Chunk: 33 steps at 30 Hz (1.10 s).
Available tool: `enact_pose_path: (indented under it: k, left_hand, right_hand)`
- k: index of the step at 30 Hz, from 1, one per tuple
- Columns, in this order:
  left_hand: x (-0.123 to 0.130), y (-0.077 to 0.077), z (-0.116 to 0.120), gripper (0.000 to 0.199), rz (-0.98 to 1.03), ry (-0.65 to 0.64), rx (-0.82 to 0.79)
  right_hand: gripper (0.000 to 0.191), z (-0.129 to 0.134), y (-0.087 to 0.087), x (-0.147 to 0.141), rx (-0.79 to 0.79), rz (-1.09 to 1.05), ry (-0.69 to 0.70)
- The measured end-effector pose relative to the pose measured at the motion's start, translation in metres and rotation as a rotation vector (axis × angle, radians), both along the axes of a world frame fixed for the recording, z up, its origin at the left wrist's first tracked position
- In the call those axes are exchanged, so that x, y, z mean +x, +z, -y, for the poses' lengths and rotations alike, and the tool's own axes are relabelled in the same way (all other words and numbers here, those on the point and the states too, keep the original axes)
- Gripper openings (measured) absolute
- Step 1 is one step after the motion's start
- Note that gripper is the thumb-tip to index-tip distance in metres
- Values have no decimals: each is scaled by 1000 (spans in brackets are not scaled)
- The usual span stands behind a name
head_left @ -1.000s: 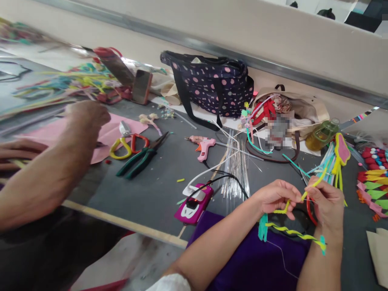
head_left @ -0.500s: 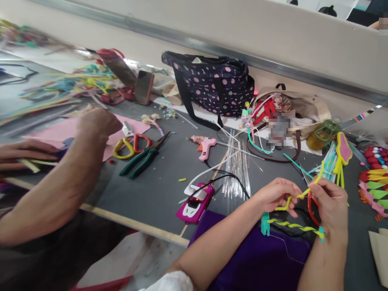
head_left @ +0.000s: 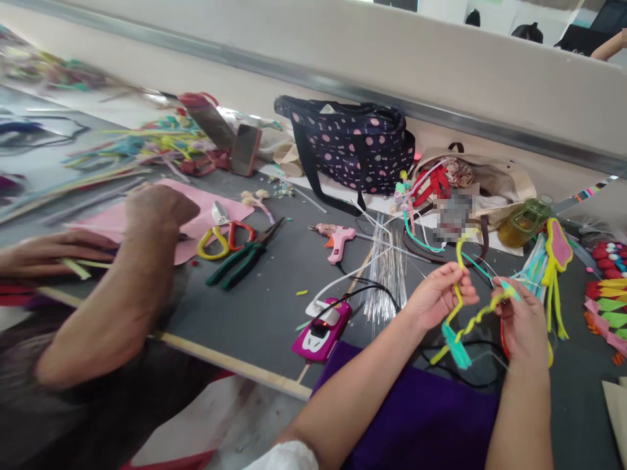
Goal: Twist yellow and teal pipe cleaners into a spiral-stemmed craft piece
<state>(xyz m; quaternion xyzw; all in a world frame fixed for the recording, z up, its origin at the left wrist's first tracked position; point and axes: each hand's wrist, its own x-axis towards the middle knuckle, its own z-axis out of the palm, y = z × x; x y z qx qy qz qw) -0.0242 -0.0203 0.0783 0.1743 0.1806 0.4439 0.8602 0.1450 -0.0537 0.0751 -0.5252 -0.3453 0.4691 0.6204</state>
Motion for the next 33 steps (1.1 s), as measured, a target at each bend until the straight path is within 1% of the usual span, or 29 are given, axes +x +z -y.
enact_pose_path:
  k: [2, 5, 8, 10, 12, 15, 17, 19, 21, 24, 26, 29, 33]
  left_hand:
    - [-3, 0, -7, 10, 52, 190, -84]
    - [-6, -2, -12, 5, 80, 362, -130]
    - [-8, -5, -14, 4, 94, 479, -105]
    - [-9, -7, -15, 4, 101, 534, -91]
    - [-12, -8, -17, 4, 107, 571, -84]
    - [-17, -7, -20, 6, 114, 610, -68]
    - [-19, -5, -22, 6, 114, 626, -46]
    - [-19, -4, -22, 6, 101, 620, -15]
    - [-17, -5, -21, 12, 55, 569, 23]
    - [-9, -8, -17, 26, -101, 449, 69]
    - [-3, -12, -15, 30, -207, 419, 59]
    - [1, -15, -13, 35, -263, 434, 15]
    - [-3, -15, -15, 38, -285, 489, -19]
  right_hand:
    - [37, -2, -1, -3, -13, -60, 36]
    - [55, -4, -1, -8, -25, -115, 120]
    - [69, -5, 0, -12, -22, -145, 221]
    - [77, -5, 1, -14, -3, -153, 288]
    - [77, -4, 1, -17, 5, -128, 354]
    - [72, -3, -4, -23, -72, -38, 439]
    - [62, -3, -8, -28, -134, 5, 457]
    - [45, -3, -12, -33, -153, 12, 430]
    - [37, -4, -15, -38, -149, 2, 378]
    - [35, -5, -17, -42, -133, -13, 320]
    - [36, -6, -18, -43, -116, -15, 303]
    - [37, -8, -22, -43, -106, -7, 282]
    - [35, -8, -23, -43, -111, 5, 282]
